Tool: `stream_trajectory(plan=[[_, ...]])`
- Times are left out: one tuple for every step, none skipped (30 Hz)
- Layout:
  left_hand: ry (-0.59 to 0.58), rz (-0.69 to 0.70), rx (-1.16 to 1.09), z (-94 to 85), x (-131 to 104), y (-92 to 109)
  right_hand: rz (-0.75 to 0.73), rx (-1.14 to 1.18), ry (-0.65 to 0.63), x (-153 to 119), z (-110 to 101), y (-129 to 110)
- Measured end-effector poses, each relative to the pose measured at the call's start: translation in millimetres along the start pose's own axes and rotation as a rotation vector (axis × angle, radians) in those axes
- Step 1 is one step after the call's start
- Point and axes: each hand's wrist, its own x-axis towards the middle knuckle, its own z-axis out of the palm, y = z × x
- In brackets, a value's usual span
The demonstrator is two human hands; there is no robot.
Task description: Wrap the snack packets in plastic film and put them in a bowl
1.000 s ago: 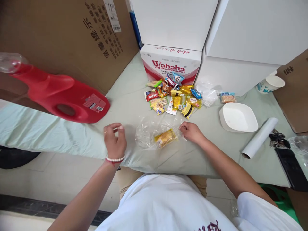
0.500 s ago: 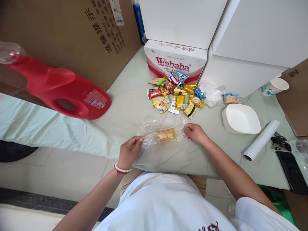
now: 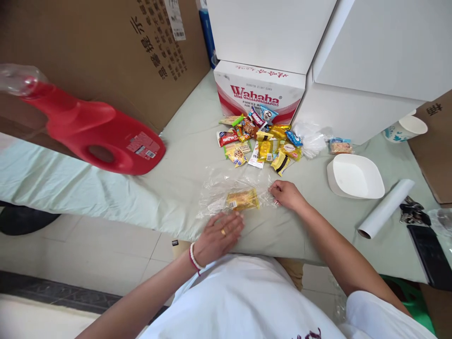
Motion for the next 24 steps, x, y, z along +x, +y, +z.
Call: stream_trajectory(plan=[[-0.018,-0.13,0.027,4.2,0.2,-11.4,0.003,-0.016,0.002,-1.1,-0.7,-1.0],[-0.01,-0.306,0.067,6.4,-0.4,-25.8,0.003,-0.039,0.0,-2.9,-1.5,-2.4],[0.021,-0.51,0.112,6.3,-1.5,-41.2,0.0,-0.075,-0.005,-5.5,-2.4,-4.6],[0.071,-0.7,0.151,3.8,-2.7,-55.7,-0.009,-0.131,-0.007,-8.7,-3.6,-7.8],[0.131,-0.843,0.187,-0.8,-3.5,-67.6,-0.025,-0.207,0.006,-12.0,-4.8,-12.1],[0.206,-0.934,0.222,-6.8,-3.6,-75.5,-0.049,-0.298,0.047,-15.1,-6.1,-17.8],[0.294,-0.965,0.257,-13.5,-2.8,-78.4,-0.083,-0.394,0.116,-17.5,-7.1,-24.9],[0.39,-0.946,0.291,-20.0,-1.0,-76.2,-0.129,-0.483,0.202,-18.8,-7.6,-33.4],[0.476,-0.872,0.314,-25.3,2.1,-69.2,-0.186,-0.554,0.29,-18.4,-7.2,-42.9],[0.537,-0.754,0.316,-28.6,6.3,-58.5,-0.252,-0.604,0.351,-16.2,-5.6,-53.1],[0.554,-0.617,0.296,-29.3,11.7,-45.6,-0.32,-0.639,0.368,-12.0,-2.5,-63.4],[0.511,-0.452,0.245,-27.4,18.0,-32.1,-0.387,-0.669,0.338,-5.8,2.3,-73.4],[0.419,-0.321,0.176,-22.9,25.2,-19.6,-0.447,-0.7,0.28,2.0,8.8,-82.6],[0.309,-0.265,0.128,-16.3,32.7,-9.5,-0.495,-0.735,0.216,11.1,16.5,-90.6],[0.203,-0.25,0.1,-8.4,40.0,-2.7,-0.531,-0.773,0.164,20.9,25.0,-97.3],[0.11,-0.269,0.09,0.0,46.6,0.7,-0.55,-0.807,0.133,30.9,33.6,-102.6],[0.034,-0.303,0.093,8.1,52.0,0.9,-0.544,-0.824,0.122,40.6,41.2,-106.7],[-0.027,-0.327,0.096,15.2,55.8,-1.2,-0.518,-0.823,0.117,49.5,47.3,-109.7],[-0.072,-0.345,0.098,21.0,57.9,-4.7,-0.48,-0.807,0.107,56.9,51.0,-111.9],[-0.103,-0.351,0.098,25.1,58.5,-8.6,-0.44,-0.785,0.088,62.6,52.2,-113.5],[-0.121,-0.347,0.095,27.8,57.7,-12.1,-0.413,-0.759,0.058,66.0,50.7,-114.7],[-0.131,-0.343,0.092,29.2,56.2,-14.6,-0.413,-0.729,0.03,66.8,46.8,-115.4],[-0.133,-0.34,0.089,29.8,54.3,-16.2,-0.453,-0.698,0.01,64.8,41.0,-115.7],[-0.129,-0.34,0.087,30.0,52.5,-17.0,-0.532,-0.662,0.001,59.9,34.1,-115.5]])
